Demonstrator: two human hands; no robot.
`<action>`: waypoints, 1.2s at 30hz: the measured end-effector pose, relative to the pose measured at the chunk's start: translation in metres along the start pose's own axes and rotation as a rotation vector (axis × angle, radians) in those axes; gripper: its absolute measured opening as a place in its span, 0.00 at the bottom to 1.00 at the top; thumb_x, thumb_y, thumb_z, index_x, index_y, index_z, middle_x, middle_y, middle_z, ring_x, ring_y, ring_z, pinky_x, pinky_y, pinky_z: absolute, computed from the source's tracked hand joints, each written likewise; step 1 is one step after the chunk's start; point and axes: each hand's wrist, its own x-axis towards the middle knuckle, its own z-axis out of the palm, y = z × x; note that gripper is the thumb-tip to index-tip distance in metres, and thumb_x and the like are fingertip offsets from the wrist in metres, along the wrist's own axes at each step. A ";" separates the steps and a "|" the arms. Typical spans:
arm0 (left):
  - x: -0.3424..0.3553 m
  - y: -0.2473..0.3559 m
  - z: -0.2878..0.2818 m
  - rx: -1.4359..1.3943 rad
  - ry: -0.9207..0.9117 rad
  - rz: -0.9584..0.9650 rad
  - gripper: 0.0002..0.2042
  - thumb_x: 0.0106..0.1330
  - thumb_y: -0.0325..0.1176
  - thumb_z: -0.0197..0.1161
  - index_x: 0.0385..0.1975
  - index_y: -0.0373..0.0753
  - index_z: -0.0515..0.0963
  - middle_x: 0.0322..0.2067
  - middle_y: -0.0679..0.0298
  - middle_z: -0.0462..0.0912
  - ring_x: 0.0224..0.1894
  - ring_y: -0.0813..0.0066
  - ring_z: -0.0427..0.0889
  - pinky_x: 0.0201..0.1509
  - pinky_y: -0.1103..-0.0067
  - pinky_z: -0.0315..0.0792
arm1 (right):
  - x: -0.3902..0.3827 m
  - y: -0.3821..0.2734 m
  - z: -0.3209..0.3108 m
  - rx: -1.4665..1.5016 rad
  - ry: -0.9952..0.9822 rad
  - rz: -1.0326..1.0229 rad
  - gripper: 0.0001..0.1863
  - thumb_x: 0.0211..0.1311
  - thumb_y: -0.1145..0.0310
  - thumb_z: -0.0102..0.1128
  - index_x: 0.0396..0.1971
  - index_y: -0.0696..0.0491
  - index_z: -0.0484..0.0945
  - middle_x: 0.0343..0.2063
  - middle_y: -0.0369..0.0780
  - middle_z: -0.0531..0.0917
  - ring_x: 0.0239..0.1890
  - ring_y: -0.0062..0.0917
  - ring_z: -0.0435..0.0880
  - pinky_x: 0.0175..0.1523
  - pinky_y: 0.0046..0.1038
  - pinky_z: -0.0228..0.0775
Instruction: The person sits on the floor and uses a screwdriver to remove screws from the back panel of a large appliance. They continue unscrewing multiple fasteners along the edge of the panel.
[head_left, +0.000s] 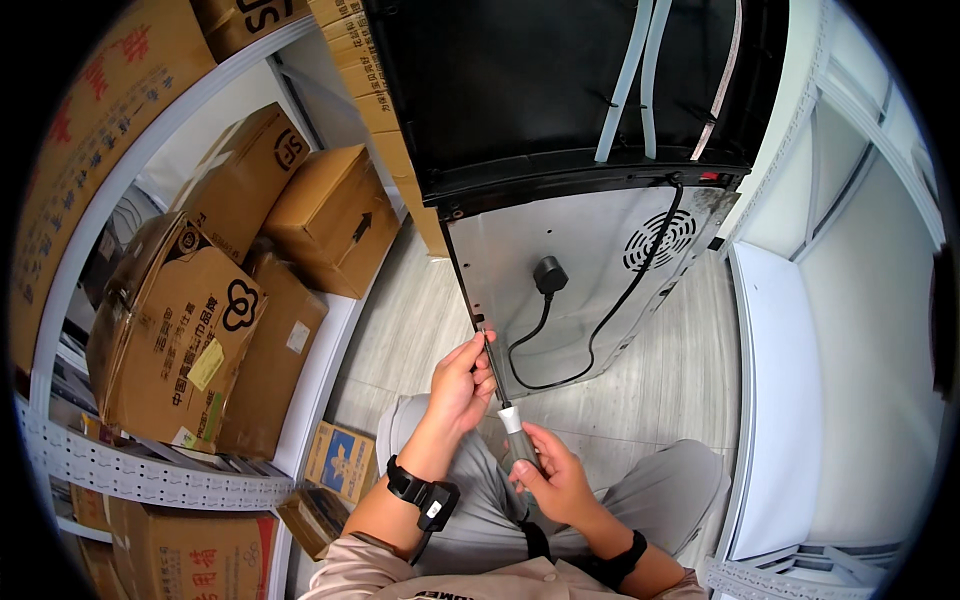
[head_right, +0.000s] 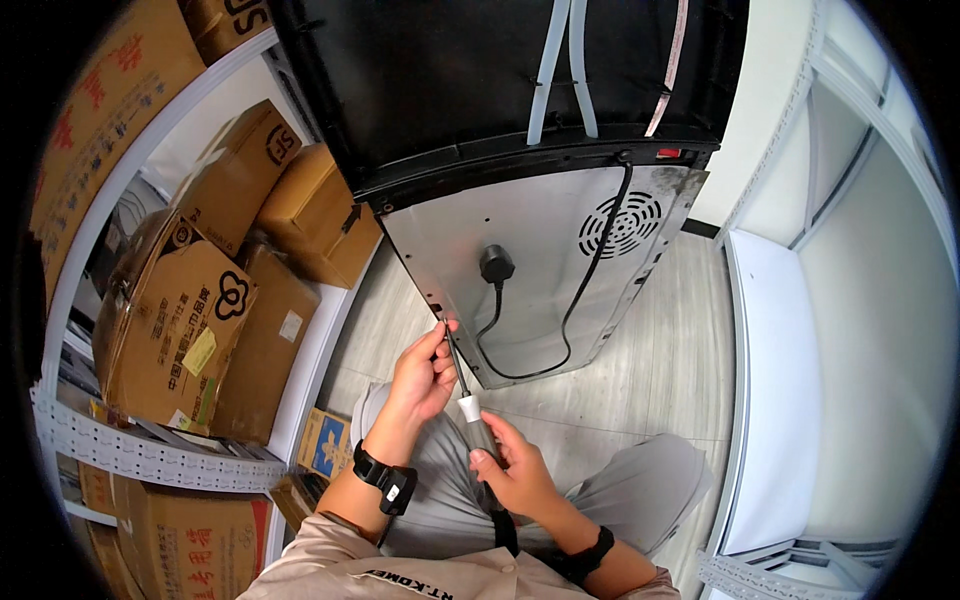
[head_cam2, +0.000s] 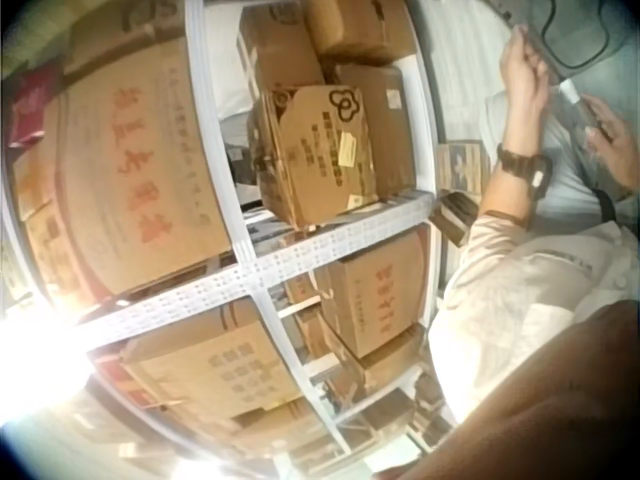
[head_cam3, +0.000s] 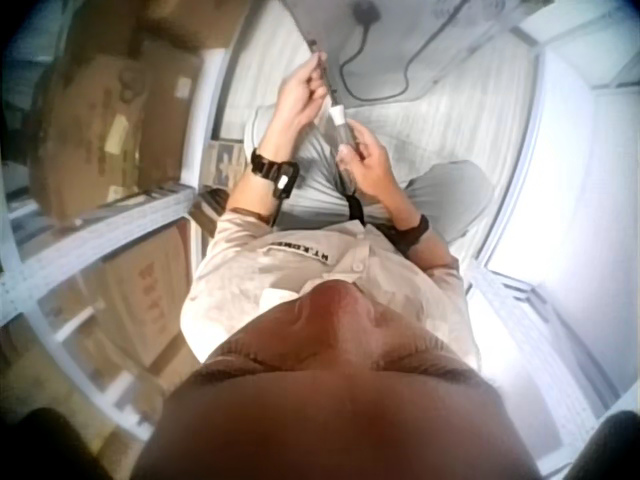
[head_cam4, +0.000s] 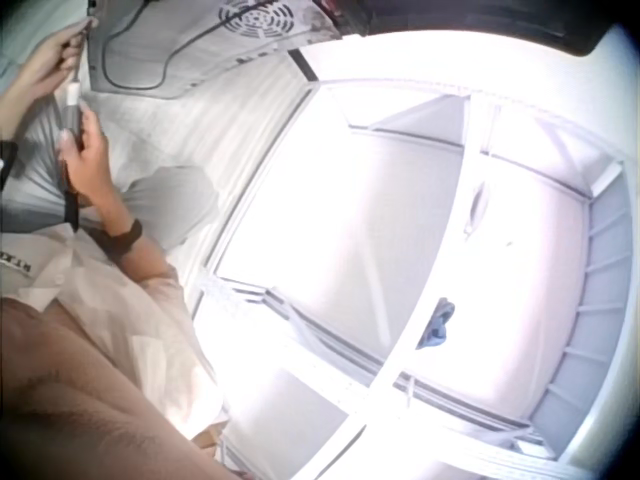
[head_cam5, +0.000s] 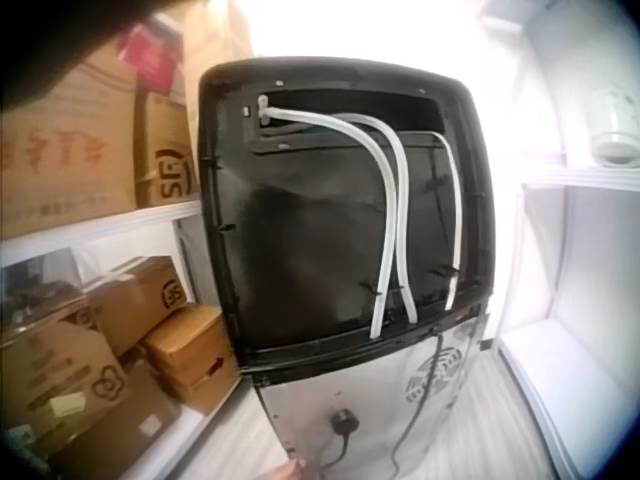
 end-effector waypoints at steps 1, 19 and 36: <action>0.000 0.000 0.001 0.003 -0.005 0.001 0.11 0.70 0.36 0.57 0.42 0.34 0.76 0.18 0.76 0.66 0.17 0.89 0.56 0.19 0.87 0.51 | 0.000 -0.002 0.000 0.028 -0.005 0.008 0.28 0.66 0.72 0.54 0.64 0.61 0.58 0.49 0.44 0.75 0.37 0.20 0.79 0.36 0.21 0.74; -0.009 0.001 -0.004 0.060 -0.115 -0.071 0.15 0.72 0.40 0.53 0.43 0.32 0.75 0.16 0.76 0.63 0.15 0.88 0.53 0.18 0.87 0.50 | 0.007 -0.019 0.011 0.572 -0.136 0.234 0.25 0.73 0.69 0.36 0.68 0.50 0.49 0.56 0.52 0.72 0.42 0.34 0.82 0.42 0.31 0.76; -0.002 -0.006 0.002 0.155 0.034 -0.034 0.14 0.70 0.43 0.57 0.34 0.36 0.75 0.14 0.77 0.62 0.14 0.89 0.53 0.17 0.87 0.48 | 0.006 -0.010 0.016 -0.010 0.120 0.080 0.32 0.64 0.67 0.58 0.64 0.58 0.57 0.44 0.45 0.78 0.33 0.21 0.79 0.38 0.24 0.73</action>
